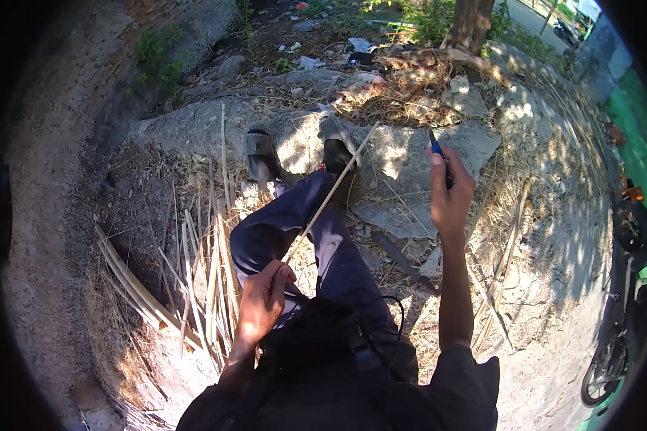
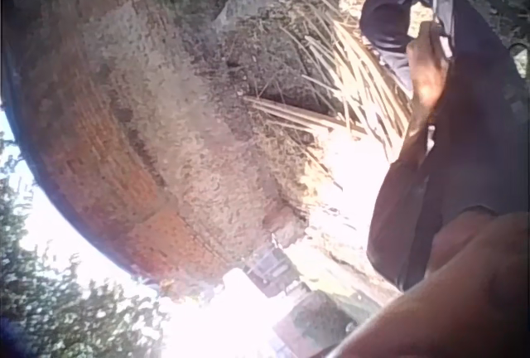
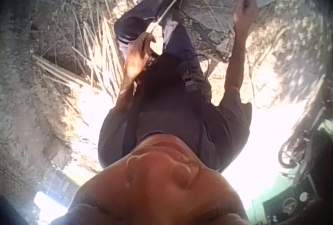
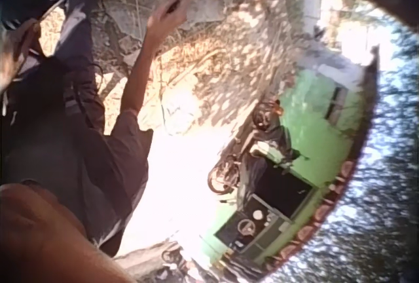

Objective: The person shaves a bamboo strip using a blue cutter knife by hand.

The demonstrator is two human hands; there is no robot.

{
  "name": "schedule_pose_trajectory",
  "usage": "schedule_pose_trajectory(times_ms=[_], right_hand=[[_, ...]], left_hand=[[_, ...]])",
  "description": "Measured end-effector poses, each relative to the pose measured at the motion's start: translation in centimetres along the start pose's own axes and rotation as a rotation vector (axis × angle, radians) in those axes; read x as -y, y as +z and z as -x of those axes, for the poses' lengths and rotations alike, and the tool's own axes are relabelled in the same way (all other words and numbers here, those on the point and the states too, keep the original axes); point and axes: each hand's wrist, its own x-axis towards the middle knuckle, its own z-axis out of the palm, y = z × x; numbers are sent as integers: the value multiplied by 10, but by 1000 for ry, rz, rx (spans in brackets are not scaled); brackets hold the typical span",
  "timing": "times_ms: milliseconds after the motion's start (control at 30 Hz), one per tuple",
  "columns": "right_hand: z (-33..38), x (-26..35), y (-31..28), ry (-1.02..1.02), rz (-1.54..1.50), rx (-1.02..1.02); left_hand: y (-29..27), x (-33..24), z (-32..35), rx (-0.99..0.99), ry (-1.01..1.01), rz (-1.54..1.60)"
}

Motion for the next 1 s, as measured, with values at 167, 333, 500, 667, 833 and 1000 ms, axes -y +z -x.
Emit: schedule_pose_trajectory(times_ms=[167, 333, 500, 667, 833, 1000], right_hand=[[63, 62, 21, -303, -116, 294], [93, 76, 35, -369, -105, 470], [90, 80, 35, -474, -135, 436], [91, 79, 35, -515, -114, 413], [89, 86, 34, -531, -70, 418], [87, 87, 37, -557, -32, 366]], left_hand=[[2, -23, -10, 25, 26, 66], [5, -45, -9, 54, 11, 113], [9, -42, -9, 4, 36, 129], [6, -45, -9, -48, 19, 150], [5, -45, -11, -110, 168, 94], [7, -35, -11, -162, 263, 125]])
